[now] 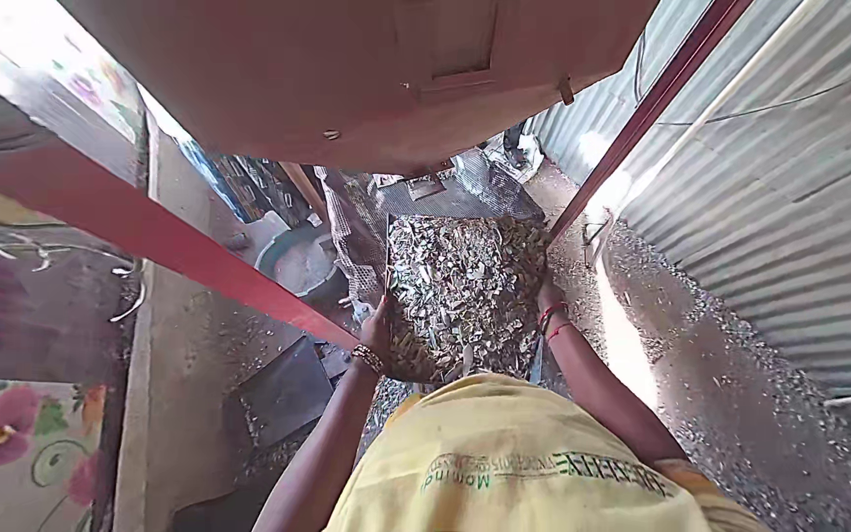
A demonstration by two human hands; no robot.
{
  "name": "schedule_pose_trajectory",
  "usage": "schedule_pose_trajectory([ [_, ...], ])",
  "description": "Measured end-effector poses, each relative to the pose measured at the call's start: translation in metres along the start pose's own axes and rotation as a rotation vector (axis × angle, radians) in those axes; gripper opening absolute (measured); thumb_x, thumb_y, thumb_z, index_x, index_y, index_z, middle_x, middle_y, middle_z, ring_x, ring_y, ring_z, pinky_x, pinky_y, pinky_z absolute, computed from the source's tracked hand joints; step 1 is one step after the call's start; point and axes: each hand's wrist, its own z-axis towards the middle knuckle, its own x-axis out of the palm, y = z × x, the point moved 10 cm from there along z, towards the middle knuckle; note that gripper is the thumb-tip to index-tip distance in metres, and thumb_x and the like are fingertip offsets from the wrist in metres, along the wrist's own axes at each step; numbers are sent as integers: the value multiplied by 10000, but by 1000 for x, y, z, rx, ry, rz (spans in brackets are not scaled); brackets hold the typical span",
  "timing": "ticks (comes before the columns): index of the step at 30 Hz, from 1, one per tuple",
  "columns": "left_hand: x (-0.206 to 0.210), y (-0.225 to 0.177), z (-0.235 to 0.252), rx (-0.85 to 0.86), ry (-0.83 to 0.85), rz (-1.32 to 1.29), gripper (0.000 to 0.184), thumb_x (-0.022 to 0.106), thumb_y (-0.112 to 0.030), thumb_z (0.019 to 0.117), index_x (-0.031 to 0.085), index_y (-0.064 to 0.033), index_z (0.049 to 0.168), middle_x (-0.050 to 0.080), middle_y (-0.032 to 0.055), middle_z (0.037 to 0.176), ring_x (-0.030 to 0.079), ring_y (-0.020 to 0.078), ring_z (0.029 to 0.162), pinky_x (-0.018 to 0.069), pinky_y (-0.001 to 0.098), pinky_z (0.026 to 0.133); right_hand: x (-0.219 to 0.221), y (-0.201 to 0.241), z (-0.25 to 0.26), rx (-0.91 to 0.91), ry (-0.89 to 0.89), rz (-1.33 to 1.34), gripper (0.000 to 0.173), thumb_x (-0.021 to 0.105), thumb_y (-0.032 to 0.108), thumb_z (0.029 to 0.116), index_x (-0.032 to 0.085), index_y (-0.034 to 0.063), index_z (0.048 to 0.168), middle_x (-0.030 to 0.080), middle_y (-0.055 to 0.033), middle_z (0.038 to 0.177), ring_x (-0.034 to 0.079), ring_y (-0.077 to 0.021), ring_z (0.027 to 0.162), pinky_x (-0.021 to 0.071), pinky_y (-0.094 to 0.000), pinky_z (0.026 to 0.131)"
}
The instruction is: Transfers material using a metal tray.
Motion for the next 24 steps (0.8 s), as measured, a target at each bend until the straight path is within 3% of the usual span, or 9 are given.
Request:
schedule_pose_trajectory([
  [3, -1, 2, 5, -27, -23, -79, 445, 362, -341, 1119, 563, 29, 1266, 633, 110, 1068, 611, 118, 879, 514, 320, 806, 16, 14, 15, -23, 57, -27, 655, 207, 385, 1145, 513, -146, 1375, 513, -337, 1433, 488, -393, 1372, 356, -509, 1147],
  [6, 0, 2, 14, -34, -48, -73, 450, 370, -366, 1114, 570, 14, 1251, 634, 97, 1032, 612, 116, 852, 521, 320, 780, 28, 27, 34, -43, 97, -71, 647, 217, 389, 1143, 524, -132, 1374, 523, -328, 1431, 493, -389, 1372, 365, -510, 1144],
  [10, 13, 4, 16, -44, -116, 93, 563, 389, -455, 1098, 609, 47, 1221, 654, 174, 1069, 632, 209, 918, 522, 423, 849, 34, 42, 66, -68, 170, -190, 624, 228, 370, 1143, 549, -123, 1351, 539, -314, 1417, 509, -374, 1359, 372, -501, 1138],
  [13, 23, 12, 20, -34, -164, 212, 599, 379, -476, 1098, 631, 66, 1140, 637, 184, 980, 613, 237, 845, 517, 450, 804, 37, 60, 80, -89, 273, -293, 622, 212, 366, 1145, 512, -122, 1388, 510, -306, 1454, 494, -362, 1380, 366, -485, 1146],
  [15, 32, 12, 21, -31, -190, 250, 618, 366, -463, 1104, 623, 92, 1191, 647, 242, 1083, 627, 290, 955, 501, 495, 893, 38, 73, 89, -114, 318, -314, 613, 206, 352, 1147, 487, -126, 1408, 497, -311, 1465, 490, -360, 1385, 365, -477, 1147],
  [17, 43, 7, 15, -20, -226, 246, 588, 365, -440, 1109, 616, 84, 1196, 639, 222, 1074, 615, 258, 936, 501, 464, 882, 40, 82, 96, -156, 379, -419, 547, 209, 278, 1152, 437, -112, 1460, 459, -296, 1515, 440, -347, 1441, 329, -456, 1182],
  [20, 54, -3, 9, -37, -266, 281, 586, 351, -424, 1115, 626, 89, 1189, 647, 235, 1098, 624, 263, 965, 496, 461, 907, 49, 96, 104, -309, 465, -688, 491, 351, 68, 1103, 280, -61, 1571, 407, -299, 1558, 406, -391, 1464, 316, -494, 1197],
  [23, 61, -5, 8, -35, -293, 286, 588, 341, -426, 1117, 615, 80, 1241, 651, 253, 1159, 641, 295, 1039, 501, 489, 944, 47, 102, 111, -279, 509, -574, 422, 345, 129, 1123, 434, -96, 1469, 484, -316, 1474, 471, -395, 1395, 353, -505, 1153],
  [24, 63, -8, 6, -22, -311, 284, 580, 340, -423, 1118, 626, 73, 1209, 657, 231, 1102, 641, 269, 974, 513, 468, 900, 46, 103, 112, -265, 526, -551, 418, 335, 141, 1127, 457, -103, 1444, 496, -316, 1458, 483, -392, 1381, 360, -505, 1144],
])
